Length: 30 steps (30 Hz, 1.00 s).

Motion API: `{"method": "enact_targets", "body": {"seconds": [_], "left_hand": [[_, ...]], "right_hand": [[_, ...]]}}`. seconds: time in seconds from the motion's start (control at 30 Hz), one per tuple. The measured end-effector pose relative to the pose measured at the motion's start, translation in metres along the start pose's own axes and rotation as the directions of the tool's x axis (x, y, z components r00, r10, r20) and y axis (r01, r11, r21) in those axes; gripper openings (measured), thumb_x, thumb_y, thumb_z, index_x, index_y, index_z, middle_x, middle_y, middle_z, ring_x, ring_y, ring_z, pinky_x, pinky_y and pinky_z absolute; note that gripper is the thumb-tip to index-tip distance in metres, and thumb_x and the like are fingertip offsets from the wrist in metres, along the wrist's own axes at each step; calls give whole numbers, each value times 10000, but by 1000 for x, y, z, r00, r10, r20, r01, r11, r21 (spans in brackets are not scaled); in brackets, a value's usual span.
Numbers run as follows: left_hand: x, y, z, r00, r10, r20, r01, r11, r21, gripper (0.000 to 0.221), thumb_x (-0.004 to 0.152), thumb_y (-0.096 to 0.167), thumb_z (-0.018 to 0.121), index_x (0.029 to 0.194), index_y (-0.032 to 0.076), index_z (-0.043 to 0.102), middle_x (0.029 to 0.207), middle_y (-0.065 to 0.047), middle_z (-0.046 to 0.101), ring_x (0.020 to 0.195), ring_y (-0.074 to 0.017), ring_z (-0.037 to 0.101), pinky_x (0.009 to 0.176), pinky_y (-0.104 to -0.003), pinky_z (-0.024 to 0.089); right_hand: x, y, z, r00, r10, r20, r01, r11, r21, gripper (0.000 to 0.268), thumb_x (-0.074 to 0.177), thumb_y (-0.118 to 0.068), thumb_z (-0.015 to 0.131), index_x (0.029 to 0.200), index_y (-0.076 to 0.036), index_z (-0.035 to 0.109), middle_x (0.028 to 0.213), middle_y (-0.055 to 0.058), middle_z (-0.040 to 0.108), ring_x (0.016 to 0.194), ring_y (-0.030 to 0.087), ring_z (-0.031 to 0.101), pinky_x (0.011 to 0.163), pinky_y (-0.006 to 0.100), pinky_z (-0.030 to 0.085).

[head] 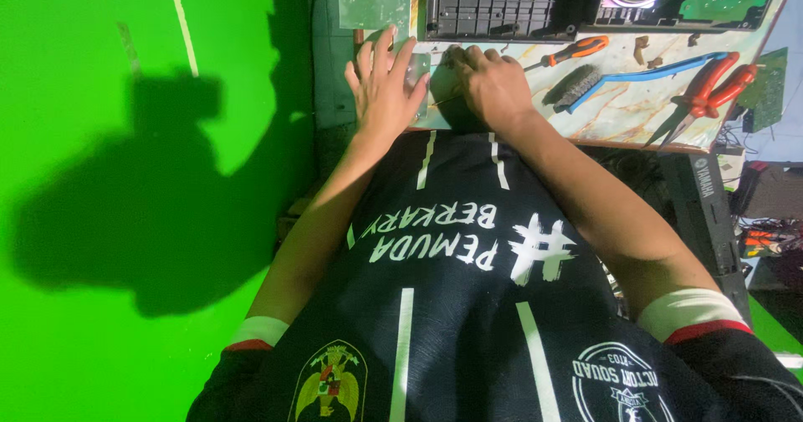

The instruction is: The person uses a screwdriver to remove and replace screws on a circuit board within a musical electronic keyboard and uses a soldering iron to work on the electronic components.

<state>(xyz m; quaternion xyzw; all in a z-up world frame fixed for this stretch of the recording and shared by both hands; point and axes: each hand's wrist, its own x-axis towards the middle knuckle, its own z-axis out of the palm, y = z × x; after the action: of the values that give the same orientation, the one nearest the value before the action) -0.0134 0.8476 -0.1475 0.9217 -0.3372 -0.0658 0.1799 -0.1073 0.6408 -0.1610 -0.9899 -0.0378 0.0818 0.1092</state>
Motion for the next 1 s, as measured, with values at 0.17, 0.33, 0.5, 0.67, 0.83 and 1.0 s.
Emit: {"method": "enact_targets", "body": {"seconds": [0.17, 0.33, 0.5, 0.67, 0.83, 1.0], "left_hand": [[0, -6, 2, 998, 26, 53, -28, 999, 38, 688, 870, 454, 824, 1456, 186, 583, 1625, -153, 292, 1445, -402, 313, 1078, -689, 253], [-1, -3, 8, 981, -72, 180, 75, 997, -8, 923, 796, 579, 870, 1519, 181, 456, 1650, -184, 152, 1488, -512, 196, 1049, -824, 242], [-3, -2, 19, 988, -53, 142, 50, 998, 27, 960, 814, 484, 862, 1584, 198, 363, 1674, -190, 119, 1500, -530, 172, 1057, -835, 272], [-5, -8, 25, 1000, -10, 26, 10, 1000, 8, 988, 843, 412, 853, 1614, 135, 300, 1675, -193, 118, 1518, -498, 214, 1146, -771, 287], [-8, -6, 22, 992, -87, 95, 93, 994, -60, 981, 804, 320, 874, 1599, 121, 335, 1677, -186, 152, 1488, -492, 258, 1154, -708, 293], [-8, -10, 17, 999, -32, 3, 32, 975, -219, 979, 803, 247, 873, 1608, 111, 332, 1698, -207, 129, 1527, -452, 297, 1236, -636, 313]], "right_hand": [[-6, 9, 7, 995, -73, -61, 76, 996, 41, 439, 850, -174, 688, 1285, -133, 732, 1141, 80, 668, 977, 253, 648, 788, 388, 534], [-18, 20, 9, 994, -89, 69, 96, 990, -106, 150, 792, -181, 703, 932, -150, 745, 1271, 86, 670, 1103, 234, 649, 876, 360, 542], [-32, 29, 11, 999, -53, -2, 53, 999, -9, 351, 806, -160, 692, 1149, -114, 750, 1220, 75, 681, 1078, 259, 644, 866, 397, 538], [-43, 40, 10, 998, -33, -46, 33, 999, -9, 407, 840, -144, 692, 1244, -118, 738, 1270, 54, 683, 1102, 253, 644, 877, 400, 534], [-52, 42, 5, 999, 42, -27, -42, 999, -4, 455, 820, -184, 719, 1270, -122, 729, 1258, 70, 690, 1073, 267, 654, 908, 414, 538], [-59, 43, -3, 994, 54, -92, -48, 997, 67, 522, 817, -121, 732, 1339, -134, 721, 1279, 69, 700, 1076, 269, 662, 933, 389, 540]]}}
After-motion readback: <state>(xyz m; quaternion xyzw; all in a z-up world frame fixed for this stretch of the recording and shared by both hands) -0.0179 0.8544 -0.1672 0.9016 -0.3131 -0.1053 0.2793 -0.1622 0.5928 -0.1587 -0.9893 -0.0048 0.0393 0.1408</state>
